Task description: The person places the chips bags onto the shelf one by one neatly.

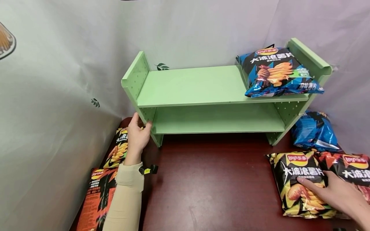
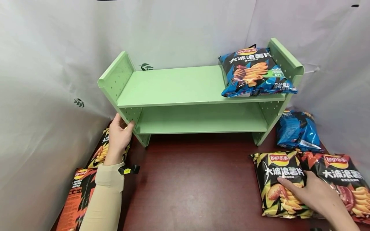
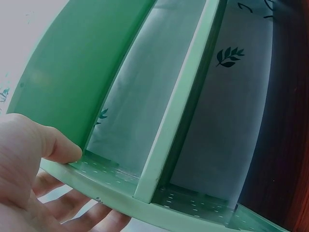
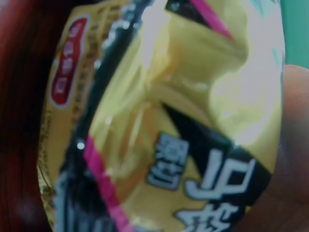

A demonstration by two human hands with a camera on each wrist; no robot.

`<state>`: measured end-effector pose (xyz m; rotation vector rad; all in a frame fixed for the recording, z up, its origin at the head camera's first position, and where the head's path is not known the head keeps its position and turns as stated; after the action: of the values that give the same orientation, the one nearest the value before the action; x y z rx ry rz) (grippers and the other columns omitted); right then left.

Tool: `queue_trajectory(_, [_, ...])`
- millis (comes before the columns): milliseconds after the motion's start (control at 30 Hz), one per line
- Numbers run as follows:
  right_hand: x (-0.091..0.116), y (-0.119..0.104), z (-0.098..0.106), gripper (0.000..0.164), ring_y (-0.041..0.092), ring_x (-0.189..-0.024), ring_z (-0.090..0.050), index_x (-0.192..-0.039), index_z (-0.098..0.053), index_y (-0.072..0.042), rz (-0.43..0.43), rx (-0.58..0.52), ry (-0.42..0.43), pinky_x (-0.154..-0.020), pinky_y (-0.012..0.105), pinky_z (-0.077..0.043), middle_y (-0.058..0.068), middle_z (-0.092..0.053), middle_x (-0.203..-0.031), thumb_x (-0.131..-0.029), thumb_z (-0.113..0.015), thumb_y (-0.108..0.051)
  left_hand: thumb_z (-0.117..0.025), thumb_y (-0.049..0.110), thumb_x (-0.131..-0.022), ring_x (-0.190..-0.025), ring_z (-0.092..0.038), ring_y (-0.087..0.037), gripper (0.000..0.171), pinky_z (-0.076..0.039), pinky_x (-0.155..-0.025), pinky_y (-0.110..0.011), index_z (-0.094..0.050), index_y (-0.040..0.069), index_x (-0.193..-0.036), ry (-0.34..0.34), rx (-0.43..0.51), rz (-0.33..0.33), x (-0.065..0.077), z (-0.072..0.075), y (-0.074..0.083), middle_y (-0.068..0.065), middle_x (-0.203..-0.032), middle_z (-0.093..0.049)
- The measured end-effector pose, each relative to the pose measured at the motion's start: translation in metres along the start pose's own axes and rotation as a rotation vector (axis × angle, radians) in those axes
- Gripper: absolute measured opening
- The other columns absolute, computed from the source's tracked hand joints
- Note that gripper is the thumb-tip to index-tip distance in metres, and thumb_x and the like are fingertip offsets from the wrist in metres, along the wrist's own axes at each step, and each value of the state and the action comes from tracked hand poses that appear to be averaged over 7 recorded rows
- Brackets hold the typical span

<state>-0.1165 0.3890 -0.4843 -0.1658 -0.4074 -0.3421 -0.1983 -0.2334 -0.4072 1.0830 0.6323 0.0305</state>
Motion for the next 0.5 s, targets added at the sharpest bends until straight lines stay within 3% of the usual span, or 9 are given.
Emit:
queue_trajectory(267, [-0.0007,-0.0025,0.0027,0.129,0.065,-0.105,-0.044,-0.133,-0.018,0.031,0.027,-0.013,0.013,-0.082,0.065,-0.042,0.052,-0.034,-0.125,-0.078,-0.044,-0.083,-0.062,0.011,-0.089,-0.101,-0.064,-0.030,0.038,-0.050,-0.081,-0.049,-0.058,0.012,-0.126,-0.001,-0.002,-0.006,-0.0004,-0.0009,0.0001,-0.016,-0.111,-0.065])
queue_trajectory(500, [-0.0025,-0.0048,0.0025,0.127,0.062,-0.097,-0.050,-0.129,-0.021,0.033,0.064,-0.055,-0.026,-0.072,0.057,-0.047,0.052,-0.039,-0.118,-0.079,-0.045,-0.082,-0.062,0.010,-0.088,-0.100,-0.064,-0.031,0.038,-0.050,-0.080,-0.048,-0.058,0.011,-0.126,0.007,-0.002,-0.006,-0.0001,-0.0005,0.0007,-0.016,-0.110,-0.065])
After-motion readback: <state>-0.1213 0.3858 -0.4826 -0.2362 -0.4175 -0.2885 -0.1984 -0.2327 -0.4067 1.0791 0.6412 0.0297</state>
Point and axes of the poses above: each hand's wrist, its own x-axis away from the middle knuckle, its own z-axis out of the back of the hand, y = z × x, the point moved 4 cm from there along -x, towards the middle knuckle
